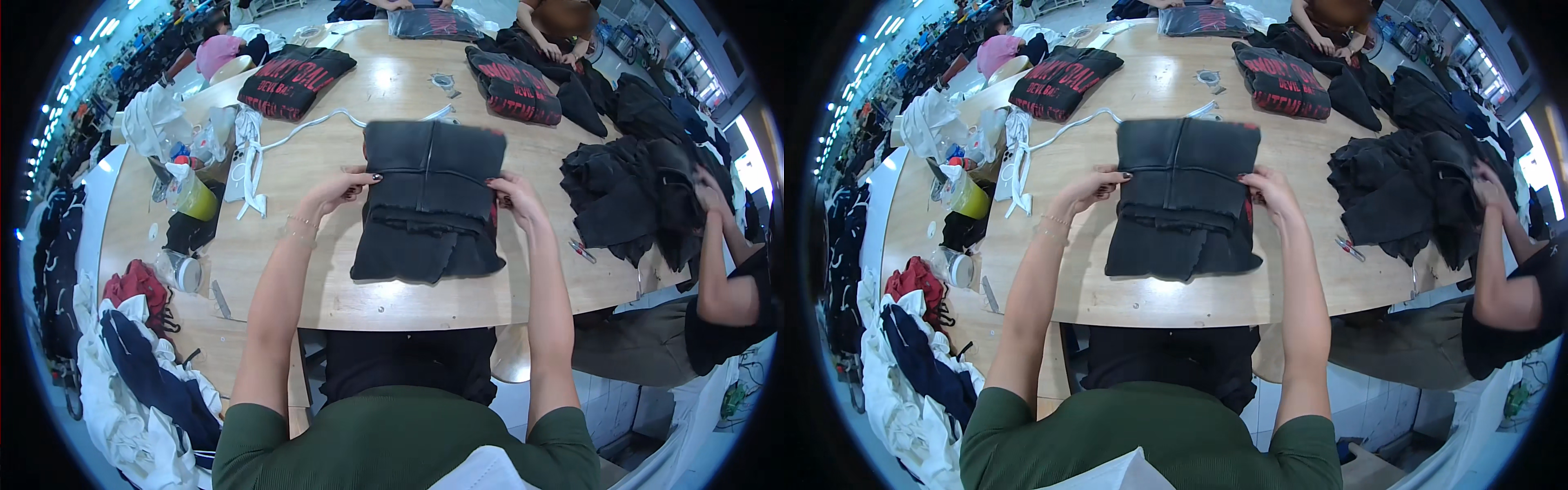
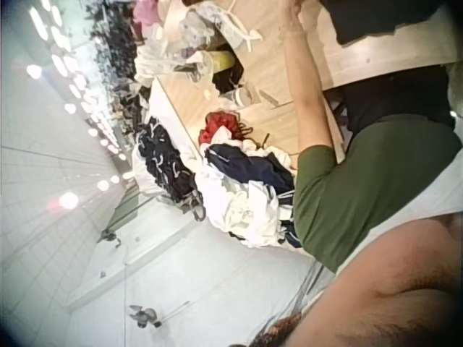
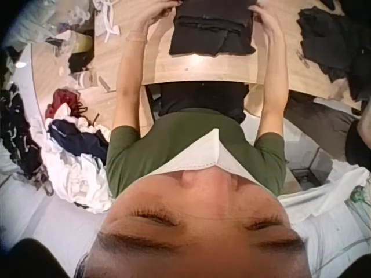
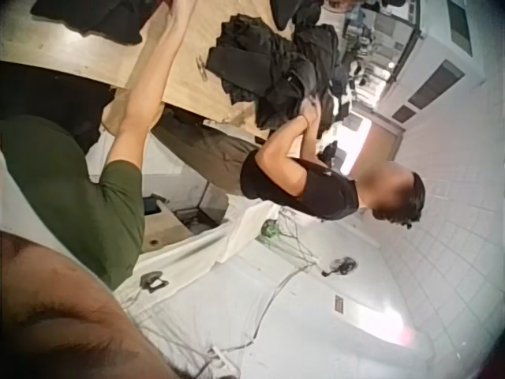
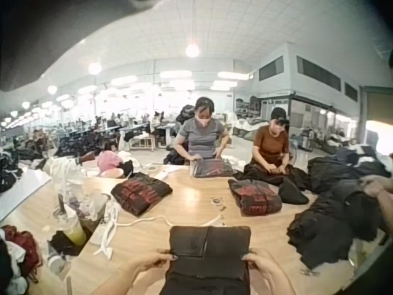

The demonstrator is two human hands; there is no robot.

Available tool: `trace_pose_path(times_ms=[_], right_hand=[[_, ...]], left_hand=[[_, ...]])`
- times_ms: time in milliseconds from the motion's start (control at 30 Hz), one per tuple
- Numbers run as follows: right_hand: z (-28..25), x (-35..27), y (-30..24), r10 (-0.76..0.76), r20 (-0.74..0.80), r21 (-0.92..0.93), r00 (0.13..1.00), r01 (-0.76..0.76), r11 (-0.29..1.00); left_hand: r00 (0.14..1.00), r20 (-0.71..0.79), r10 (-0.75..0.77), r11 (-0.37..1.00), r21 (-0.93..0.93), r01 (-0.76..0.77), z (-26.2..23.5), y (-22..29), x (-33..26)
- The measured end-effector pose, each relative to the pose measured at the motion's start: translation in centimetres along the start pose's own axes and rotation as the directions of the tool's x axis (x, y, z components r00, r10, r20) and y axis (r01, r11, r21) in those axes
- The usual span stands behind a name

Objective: The recorder is trimming loose threads with snips and folding black hoodies on a large work table.

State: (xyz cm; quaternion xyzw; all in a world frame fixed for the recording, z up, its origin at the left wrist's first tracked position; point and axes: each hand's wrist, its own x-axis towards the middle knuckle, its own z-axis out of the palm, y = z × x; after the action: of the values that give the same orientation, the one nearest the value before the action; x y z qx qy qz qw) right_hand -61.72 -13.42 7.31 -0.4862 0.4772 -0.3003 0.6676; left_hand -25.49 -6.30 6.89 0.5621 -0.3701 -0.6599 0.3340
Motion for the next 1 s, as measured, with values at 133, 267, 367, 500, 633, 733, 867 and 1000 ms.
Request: trace_pose_path(times_ms=[133, 267, 367, 500, 633, 733, 867, 1000], right_hand=[[2.0, -6.0, -6.0, -0.266, 0.062, -0.058, 0.962, 0.269, 0.961], [4.1, -8.3, -6.4, -0.184, -0.068, 0.487, 0.981, 0.193, 0.852], [3.7, -6.0, -1.6, -0.198, 0.053, 0.244, 0.979, 0.179, 0.953], [4.6, -2.1, 9.1, -0.341, -0.104, -0.116, 0.934, 0.329, 0.937], [7.2, -3.7, 9.8, -0.211, -0.358, -0.011, 0.910, 0.222, 0.975], [7.1, -3.3, 10.0, -0.518, -0.440, -0.695, 0.733, 0.088, 0.714], [11.5, -4.5, 5.7, -0.502, -0.461, -0.578, 0.732, 0.181, 0.796], [10.0, -2.0, 6.6, -0.569, -0.386, -0.588, 0.726, 0.282, 0.758]], left_hand=[[0.938, -0.021, 0.345, 0.937, -0.059, -0.346, 1.7, 3.2, -7.5], [0.909, 0.044, 0.415, 0.846, -0.386, -0.368, 1.6, 2.1, -10.3], [0.909, 0.002, 0.416, 0.826, -0.419, -0.377, 1.9, -2.3, -9.1], [0.667, -0.453, 0.592, 0.805, 0.385, -0.452, 7.1, -9.7, -5.2], [0.545, -0.710, 0.446, 0.894, 0.319, -0.316, 9.2, -9.9, -6.1], [0.548, -0.696, 0.465, 0.884, 0.331, -0.330, 9.3, -8.6, -6.6], [0.678, -0.631, 0.377, 0.926, 0.244, -0.288, 8.2, -9.3, -6.6], [0.777, -0.512, 0.366, 0.920, 0.075, -0.384, 5.6, -11.0, -5.0]])
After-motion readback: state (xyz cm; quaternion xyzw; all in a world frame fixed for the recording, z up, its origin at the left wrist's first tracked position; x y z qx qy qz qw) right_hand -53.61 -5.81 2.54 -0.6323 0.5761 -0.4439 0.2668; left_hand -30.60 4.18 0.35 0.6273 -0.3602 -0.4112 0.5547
